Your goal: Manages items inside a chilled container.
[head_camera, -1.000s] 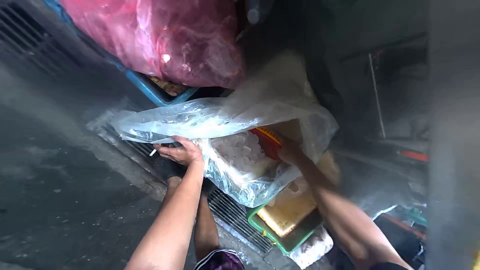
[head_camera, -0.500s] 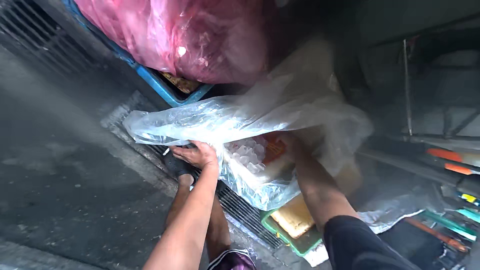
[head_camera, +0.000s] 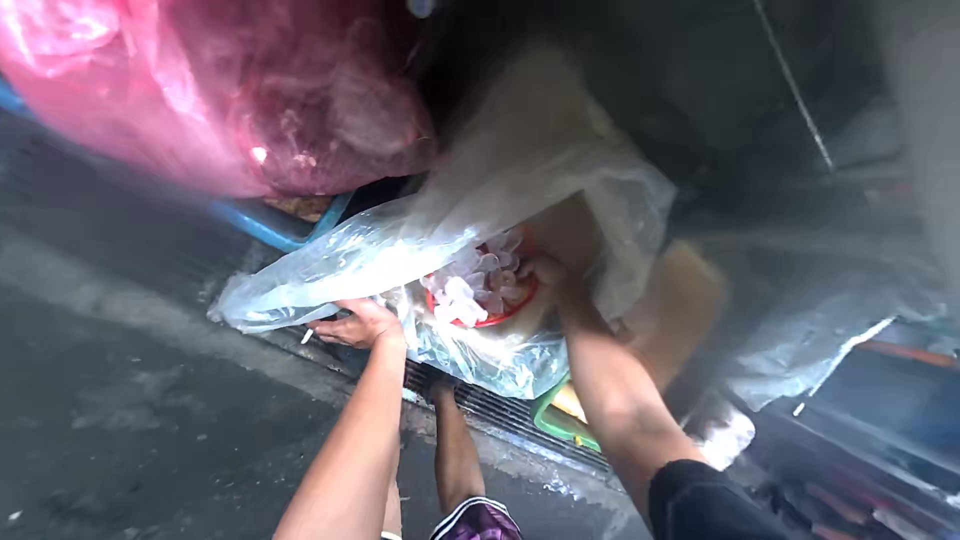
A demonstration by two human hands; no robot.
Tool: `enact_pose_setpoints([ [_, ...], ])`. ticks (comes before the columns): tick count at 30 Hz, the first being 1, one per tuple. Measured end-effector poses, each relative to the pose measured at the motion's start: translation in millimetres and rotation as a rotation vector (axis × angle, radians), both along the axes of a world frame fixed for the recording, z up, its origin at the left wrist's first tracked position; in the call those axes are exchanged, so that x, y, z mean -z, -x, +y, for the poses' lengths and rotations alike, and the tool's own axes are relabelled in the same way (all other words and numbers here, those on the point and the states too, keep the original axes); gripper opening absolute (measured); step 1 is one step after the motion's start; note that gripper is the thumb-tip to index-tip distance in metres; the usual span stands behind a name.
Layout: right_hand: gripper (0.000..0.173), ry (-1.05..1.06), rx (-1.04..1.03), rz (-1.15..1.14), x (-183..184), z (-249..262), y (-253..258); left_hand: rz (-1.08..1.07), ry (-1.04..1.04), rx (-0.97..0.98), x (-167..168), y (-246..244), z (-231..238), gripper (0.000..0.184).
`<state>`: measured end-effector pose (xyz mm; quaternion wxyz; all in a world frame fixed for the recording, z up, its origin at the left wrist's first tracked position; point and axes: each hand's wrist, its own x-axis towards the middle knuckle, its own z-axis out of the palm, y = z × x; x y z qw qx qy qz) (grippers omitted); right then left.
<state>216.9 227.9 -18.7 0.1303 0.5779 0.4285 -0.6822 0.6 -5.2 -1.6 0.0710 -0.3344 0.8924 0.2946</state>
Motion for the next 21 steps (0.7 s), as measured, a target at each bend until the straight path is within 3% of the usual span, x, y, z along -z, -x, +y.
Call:
enact_pose_setpoints([
  [4, 0.034, 0.088, 0.382, 0.084, -38, -50, -16, 0.060, -0.017, 0.050, 2, -3, -2, 0.075],
  [9, 0.025, 0.241, 0.626, 0.124, -88, -109, -65, 0.018, -0.103, 0.195, -9, -12, -2, 0.080],
  [11, 0.041, 0.240, 0.719, 0.155, -110, -132, -96, -0.038, -0.021, 0.278, -11, -14, -5, 0.081],
  [14, 0.048, 0.205, 0.862, 0.149, -149, -158, -151, -0.041, -0.078, 0.268, -16, -18, 1, 0.086],
  [18, 0.040, 0.073, 1.070, 0.133, -199, -185, -237, -0.030, -0.179, 0.250, -32, -31, 11, 0.086],
  [21, 0.027, 0.005, 1.168, 0.086, -200, -190, -301, -0.006, -0.181, 0.292, -32, -34, 8, 0.083],
])
